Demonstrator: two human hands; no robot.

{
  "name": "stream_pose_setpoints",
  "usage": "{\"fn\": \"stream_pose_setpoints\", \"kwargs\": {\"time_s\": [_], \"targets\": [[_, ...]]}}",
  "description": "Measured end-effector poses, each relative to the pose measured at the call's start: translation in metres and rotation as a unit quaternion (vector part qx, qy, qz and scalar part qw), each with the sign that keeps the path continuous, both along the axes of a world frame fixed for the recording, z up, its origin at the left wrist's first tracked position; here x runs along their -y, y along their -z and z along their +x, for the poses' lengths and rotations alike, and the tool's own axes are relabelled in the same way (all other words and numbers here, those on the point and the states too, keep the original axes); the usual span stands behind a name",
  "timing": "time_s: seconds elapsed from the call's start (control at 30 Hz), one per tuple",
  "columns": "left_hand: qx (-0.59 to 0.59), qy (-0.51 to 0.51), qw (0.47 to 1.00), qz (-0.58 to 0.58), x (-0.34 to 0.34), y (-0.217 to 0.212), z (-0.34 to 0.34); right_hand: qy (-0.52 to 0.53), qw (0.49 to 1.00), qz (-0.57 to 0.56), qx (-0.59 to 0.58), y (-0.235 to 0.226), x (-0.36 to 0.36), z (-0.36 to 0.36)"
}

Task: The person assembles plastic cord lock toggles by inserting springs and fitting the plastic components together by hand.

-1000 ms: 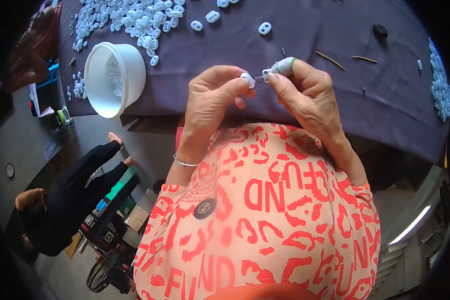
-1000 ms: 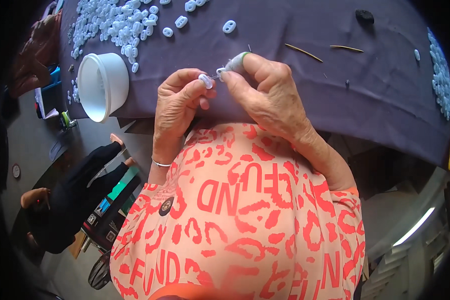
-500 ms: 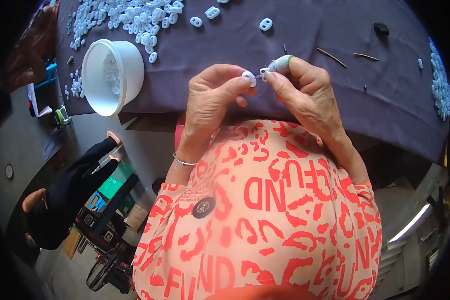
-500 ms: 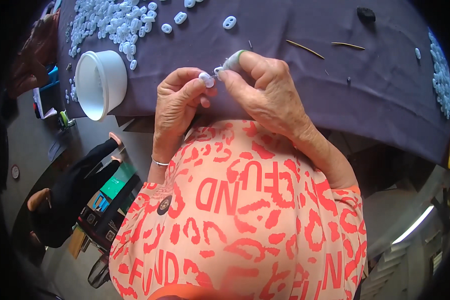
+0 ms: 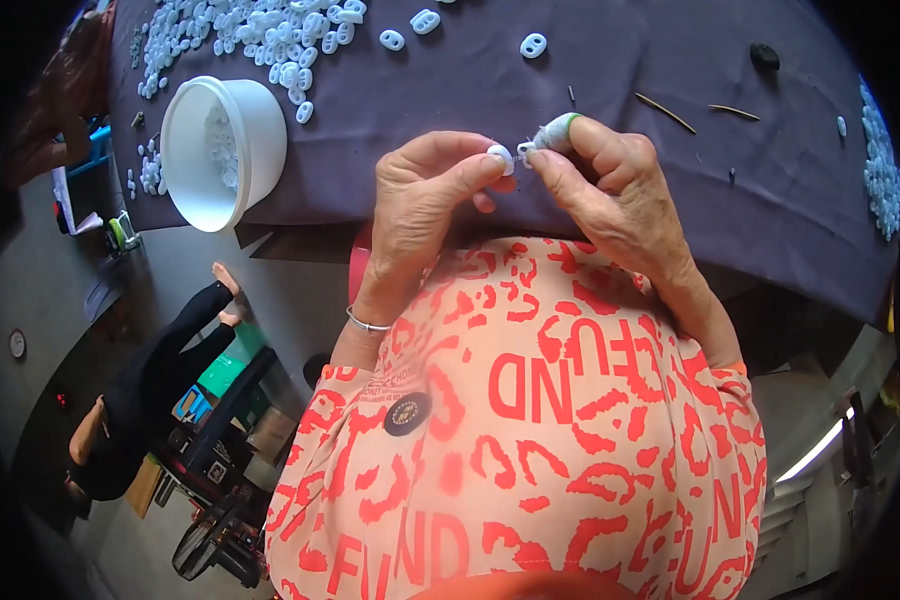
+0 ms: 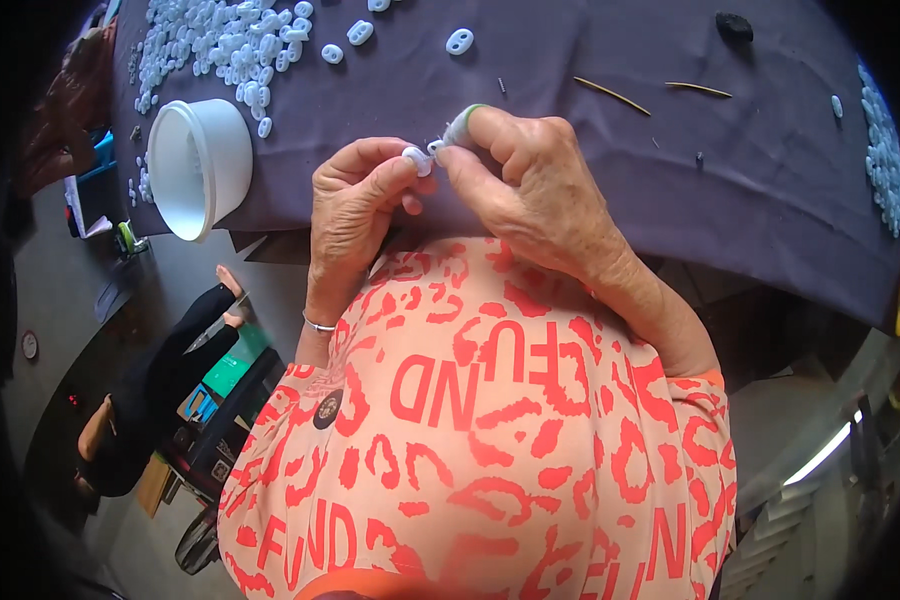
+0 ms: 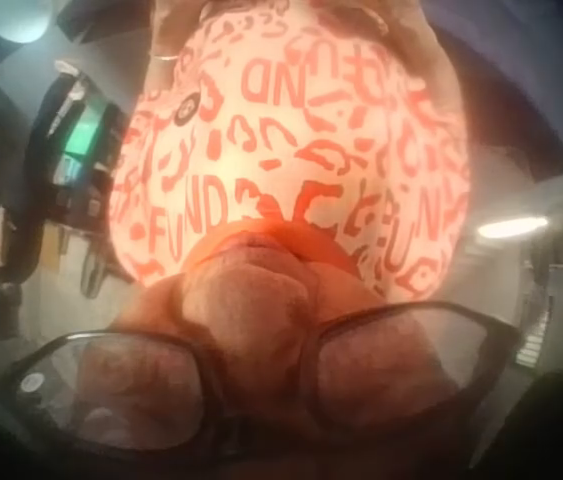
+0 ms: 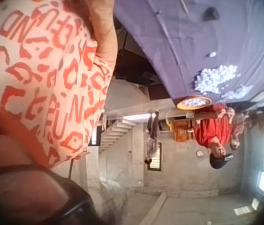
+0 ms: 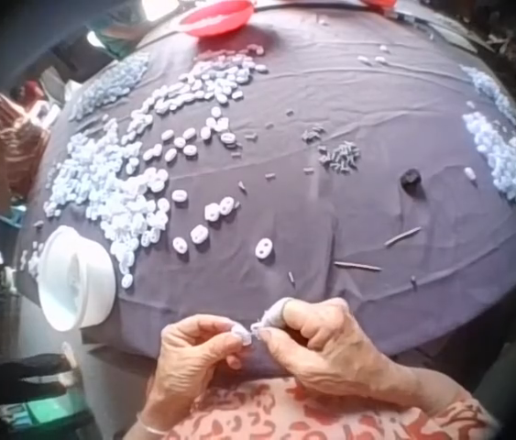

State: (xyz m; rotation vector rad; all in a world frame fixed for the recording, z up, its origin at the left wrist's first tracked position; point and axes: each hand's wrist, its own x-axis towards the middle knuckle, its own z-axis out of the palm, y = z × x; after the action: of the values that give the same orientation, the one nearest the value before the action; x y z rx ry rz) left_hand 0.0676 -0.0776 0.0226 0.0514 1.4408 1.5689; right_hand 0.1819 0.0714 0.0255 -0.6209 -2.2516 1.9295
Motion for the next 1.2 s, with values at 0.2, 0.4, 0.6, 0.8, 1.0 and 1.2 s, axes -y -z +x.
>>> {"fn": "stream_pose_setpoints", "kwargs": {"time_s": [0.2, 0.4, 0.6, 0.8, 1.0, 1.2], "targets": [[0.009, 0.000, 1.000, 0.003, 0.000, 0.000, 0.000, 0.012, 1.000, -0.010, 0.011, 0.001, 0.002, -0.001], [0.021, 0.003, 1.000, 0.004, 0.001, 0.001, 0.000, 0.013, 0.999, -0.036, 0.019, 0.001, 0.002, -0.002], [0.020, 0.002, 1.000, -0.006, 0.001, -0.001, 0.002, -0.009, 1.000, -0.013, 0.007, 0.004, 0.003, -0.002], [0.006, 0.003, 1.000, -0.003, 0.000, -0.002, 0.003, -0.011, 1.000, -0.027, 0.007, 0.005, 0.002, -0.003], [-0.001, 0.000, 1.000, -0.003, -0.002, -0.001, 0.005, -0.018, 0.999, -0.036, 0.015, 0.008, 0.000, -0.003], [-0.007, -0.004, 1.000, -0.005, -0.003, 0.000, 0.008, -0.026, 0.999, -0.035, 0.016, 0.011, -0.001, -0.002]]}}
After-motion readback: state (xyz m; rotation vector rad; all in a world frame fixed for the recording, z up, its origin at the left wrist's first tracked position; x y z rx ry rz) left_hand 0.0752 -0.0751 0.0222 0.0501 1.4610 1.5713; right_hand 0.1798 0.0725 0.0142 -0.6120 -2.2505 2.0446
